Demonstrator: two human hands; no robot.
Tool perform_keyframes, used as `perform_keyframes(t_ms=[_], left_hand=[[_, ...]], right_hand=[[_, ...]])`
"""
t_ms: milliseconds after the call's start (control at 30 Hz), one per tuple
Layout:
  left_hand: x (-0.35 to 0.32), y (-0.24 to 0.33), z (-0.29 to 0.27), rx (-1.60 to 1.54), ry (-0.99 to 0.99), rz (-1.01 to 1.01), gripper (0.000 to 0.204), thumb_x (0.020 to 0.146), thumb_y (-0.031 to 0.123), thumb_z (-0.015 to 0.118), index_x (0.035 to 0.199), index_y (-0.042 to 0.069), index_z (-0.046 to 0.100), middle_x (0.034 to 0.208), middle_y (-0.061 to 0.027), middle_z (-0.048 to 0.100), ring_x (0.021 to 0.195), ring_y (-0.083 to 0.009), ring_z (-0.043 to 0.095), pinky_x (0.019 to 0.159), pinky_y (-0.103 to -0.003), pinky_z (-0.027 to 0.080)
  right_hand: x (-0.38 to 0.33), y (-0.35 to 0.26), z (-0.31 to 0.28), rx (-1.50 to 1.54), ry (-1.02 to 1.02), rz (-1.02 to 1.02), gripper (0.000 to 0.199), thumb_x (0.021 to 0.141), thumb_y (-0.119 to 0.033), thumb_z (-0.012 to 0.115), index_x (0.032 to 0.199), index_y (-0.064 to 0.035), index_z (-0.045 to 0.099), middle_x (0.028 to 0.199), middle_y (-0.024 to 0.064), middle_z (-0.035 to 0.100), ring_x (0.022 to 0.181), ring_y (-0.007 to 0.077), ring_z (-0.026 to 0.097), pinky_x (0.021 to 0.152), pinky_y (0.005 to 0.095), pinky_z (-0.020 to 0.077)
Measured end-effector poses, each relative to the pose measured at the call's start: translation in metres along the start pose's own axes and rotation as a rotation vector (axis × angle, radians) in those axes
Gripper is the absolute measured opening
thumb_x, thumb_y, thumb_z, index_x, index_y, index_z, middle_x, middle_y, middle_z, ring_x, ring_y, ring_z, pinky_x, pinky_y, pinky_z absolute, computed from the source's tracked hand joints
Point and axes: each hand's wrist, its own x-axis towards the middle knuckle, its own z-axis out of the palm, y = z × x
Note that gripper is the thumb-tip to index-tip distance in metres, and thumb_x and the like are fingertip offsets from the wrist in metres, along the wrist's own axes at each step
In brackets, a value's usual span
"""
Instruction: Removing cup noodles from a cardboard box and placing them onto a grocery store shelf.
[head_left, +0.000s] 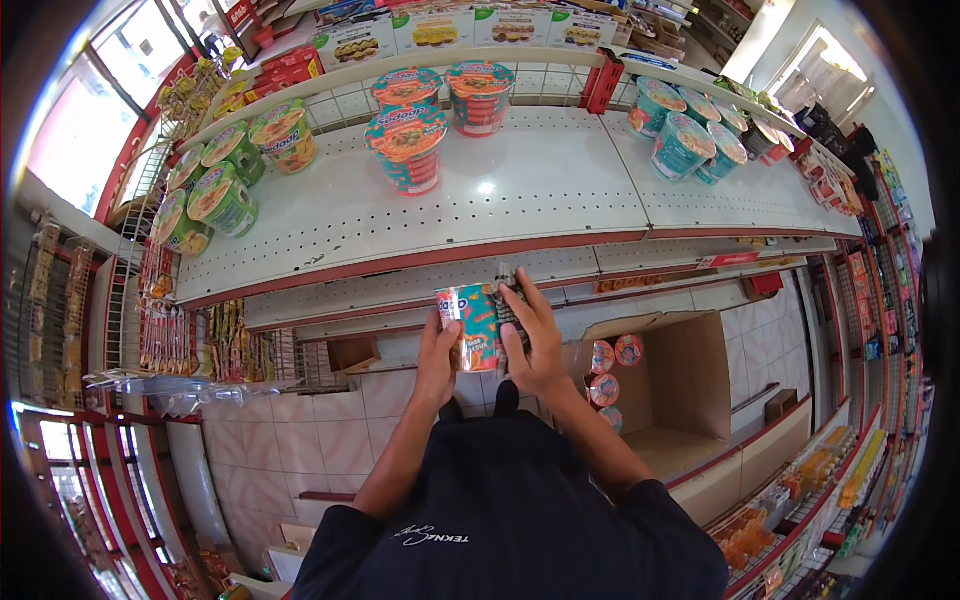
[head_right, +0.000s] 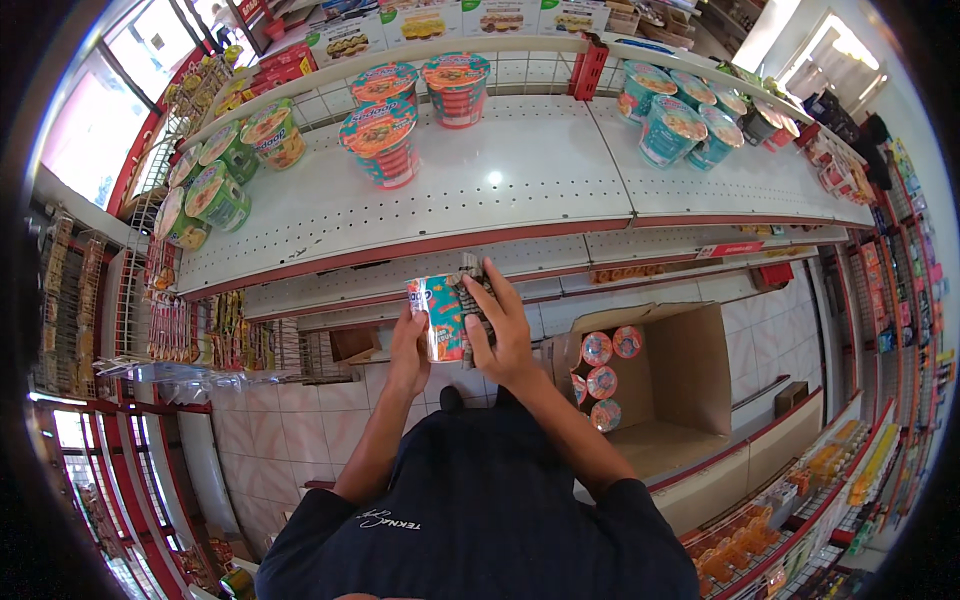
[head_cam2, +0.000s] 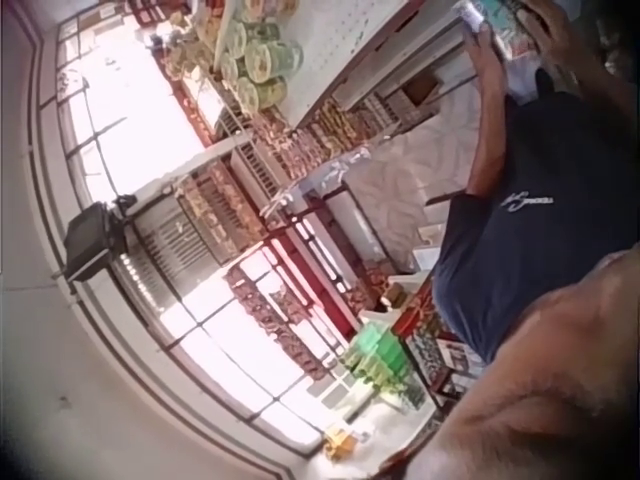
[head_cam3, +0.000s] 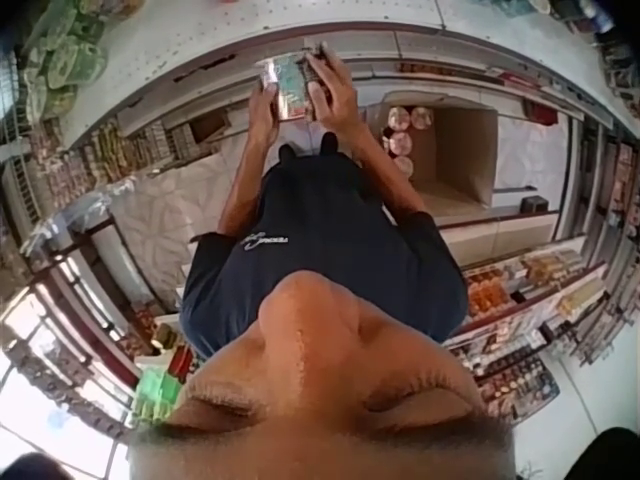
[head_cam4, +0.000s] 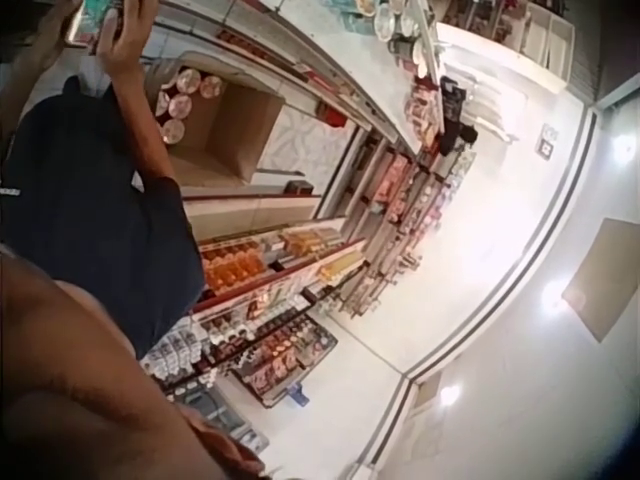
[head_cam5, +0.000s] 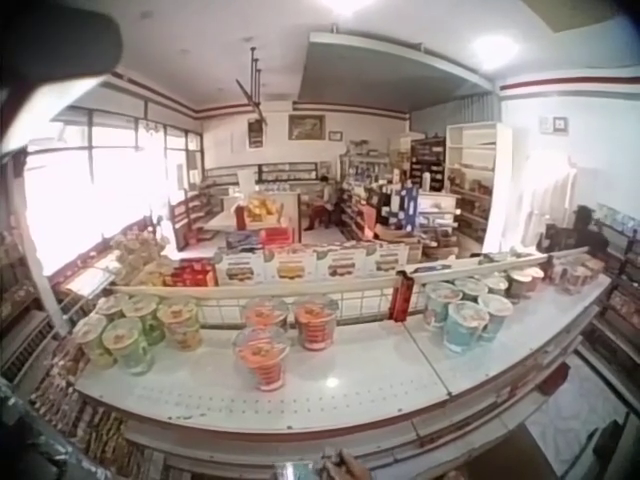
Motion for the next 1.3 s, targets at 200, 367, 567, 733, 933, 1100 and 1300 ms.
perform_keyframes(t_ms=[200,367,567,733,933,1100,1300], left_hand=[[0.000,0.002,-0.002,-0.029,0.065,-0.049,0.050,0.103,0.018,0.056,0.147,0.008,0.035,0.135,-0.0100,0.056,0.117,-0.0183,0.061,0.097,-0.036,0.053],[-0.003,0.005,-0.019,-0.164,0.048,-0.024,0.046,0.107,0.038,0.046,0.141,0.007,0.046,0.130,-0.0087,0.062,0.116,-0.0219,0.064,0.099,-0.041,0.053],[-0.006,-0.010,-0.032,-0.218,0.055,-0.021,0.050,0.106,0.044,0.045,0.140,0.007,0.048,0.130,-0.0074,0.064,0.117,-0.0212,0.064,0.103,-0.041,0.050],[-0.005,-0.032,-0.038,-0.154,0.088,-0.013,0.044,0.106,0.036,0.050,0.139,0.007,0.050,0.130,-0.0072,0.064,0.117,-0.0189,0.064,0.103,-0.039,0.050],[-0.005,-0.035,-0.029,-0.138,0.077,-0.144,0.047,0.106,0.040,0.049,0.141,0.009,0.049,0.130,-0.0071,0.064,0.120,-0.0203,0.063,0.101,-0.040,0.050],[-0.009,-0.041,-0.016,-0.098,0.006,-0.170,0.051,0.106,0.042,0.050,0.145,0.010,0.044,0.137,-0.0070,0.060,0.124,-0.0212,0.060,0.106,-0.042,0.048],[-0.009,-0.039,-0.015,-0.106,0.014,-0.107,0.052,0.105,0.038,0.053,0.146,0.009,0.042,0.139,-0.0075,0.058,0.127,-0.0213,0.058,0.108,-0.042,0.047]], right_hand=[[-0.017,-0.016,0.012,-0.057,-0.165,-0.070,0.049,0.092,-0.006,0.057,0.142,-0.0013,0.055,0.152,0.0236,0.046,0.142,0.0448,0.041,0.117,0.0460,0.0322],[-0.021,0.016,-0.002,-0.023,-0.229,-0.078,0.045,0.093,-0.013,0.063,0.137,-0.0057,0.060,0.135,0.0215,0.061,0.125,0.0422,0.057,0.104,0.0473,0.0457],[-0.002,0.048,-0.039,-0.465,-0.134,0.149,0.024,0.093,-0.023,0.067,0.108,-0.0034,0.065,0.094,0.0181,0.070,0.087,0.0408,0.066,0.078,0.0460,0.0515],[0.010,0.040,-0.044,-0.120,0.229,0.483,0.030,0.098,-0.026,0.066,0.109,-0.0002,0.055,0.086,0.0181,0.065,0.081,0.0314,0.064,0.072,0.0384,0.0488],[-0.018,0.052,0.000,0.080,0.275,0.375,0.028,0.097,-0.023,0.070,0.107,-0.0030,0.053,0.089,0.0064,0.059,0.079,0.0158,0.057,0.073,0.0304,0.0478],[-0.027,0.069,0.006,0.364,0.413,0.571,0.026,0.099,-0.022,0.068,0.089,-0.0068,0.050,0.085,0.0017,0.055,0.073,0.0105,0.050,0.071,0.0213,0.0432],[-0.044,0.080,-0.001,0.747,0.295,0.888,0.031,0.103,-0.027,0.061,0.109,0.0014,0.071,0.103,0.0121,0.071,0.096,0.0158,0.065,0.086,0.0293,0.0505]])
